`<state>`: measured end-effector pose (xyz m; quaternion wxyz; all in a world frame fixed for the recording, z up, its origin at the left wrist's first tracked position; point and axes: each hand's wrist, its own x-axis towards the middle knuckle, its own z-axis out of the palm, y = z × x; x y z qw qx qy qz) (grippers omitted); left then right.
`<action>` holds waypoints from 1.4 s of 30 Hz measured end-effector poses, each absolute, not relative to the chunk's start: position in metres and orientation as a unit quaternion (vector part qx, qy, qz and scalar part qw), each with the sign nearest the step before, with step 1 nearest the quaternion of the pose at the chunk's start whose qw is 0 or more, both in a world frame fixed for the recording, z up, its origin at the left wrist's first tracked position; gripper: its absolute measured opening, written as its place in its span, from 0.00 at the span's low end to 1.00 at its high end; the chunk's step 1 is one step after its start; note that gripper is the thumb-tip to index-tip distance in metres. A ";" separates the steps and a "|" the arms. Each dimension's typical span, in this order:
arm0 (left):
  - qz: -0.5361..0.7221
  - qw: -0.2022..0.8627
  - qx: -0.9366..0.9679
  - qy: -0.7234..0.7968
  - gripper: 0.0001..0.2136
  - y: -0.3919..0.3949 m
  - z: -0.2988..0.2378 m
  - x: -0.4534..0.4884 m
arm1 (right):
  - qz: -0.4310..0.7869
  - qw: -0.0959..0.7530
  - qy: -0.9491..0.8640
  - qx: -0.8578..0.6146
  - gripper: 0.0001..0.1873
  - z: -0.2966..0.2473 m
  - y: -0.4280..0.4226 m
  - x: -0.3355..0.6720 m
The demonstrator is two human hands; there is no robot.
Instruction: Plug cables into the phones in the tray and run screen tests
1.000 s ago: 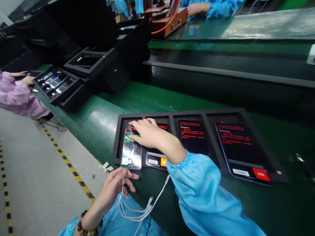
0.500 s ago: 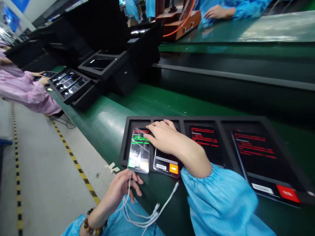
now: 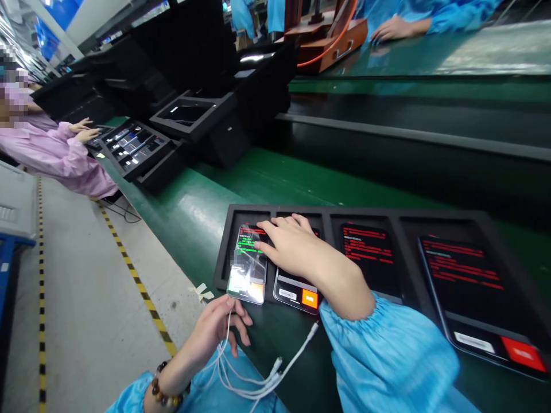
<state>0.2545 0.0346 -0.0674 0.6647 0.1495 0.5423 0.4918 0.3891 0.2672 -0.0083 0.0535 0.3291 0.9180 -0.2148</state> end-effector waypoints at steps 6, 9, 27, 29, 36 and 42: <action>0.348 0.419 0.429 0.720 0.28 0.030 -0.035 0.218 | -0.242 0.072 0.906 0.339 0.31 0.010 0.264 0.389; 0.356 0.189 0.554 0.729 0.15 0.031 -0.024 0.200 | -0.241 0.085 0.903 0.346 0.31 0.016 0.262 0.389; 0.259 0.038 0.771 0.581 0.22 0.040 -0.042 0.191 | -0.243 0.091 0.862 0.435 0.35 0.019 0.302 0.444; 0.253 0.032 0.773 0.581 0.22 0.041 -0.042 0.193 | -0.239 0.095 0.858 0.444 0.34 0.020 0.302 0.444; 0.247 0.027 0.776 0.580 0.21 0.043 -0.042 0.197 | -0.218 0.116 0.853 0.460 0.31 0.018 0.298 0.440; 0.328 0.080 0.685 0.646 0.13 0.032 -0.039 0.193 | -0.205 0.094 0.871 0.436 0.31 0.006 0.298 0.439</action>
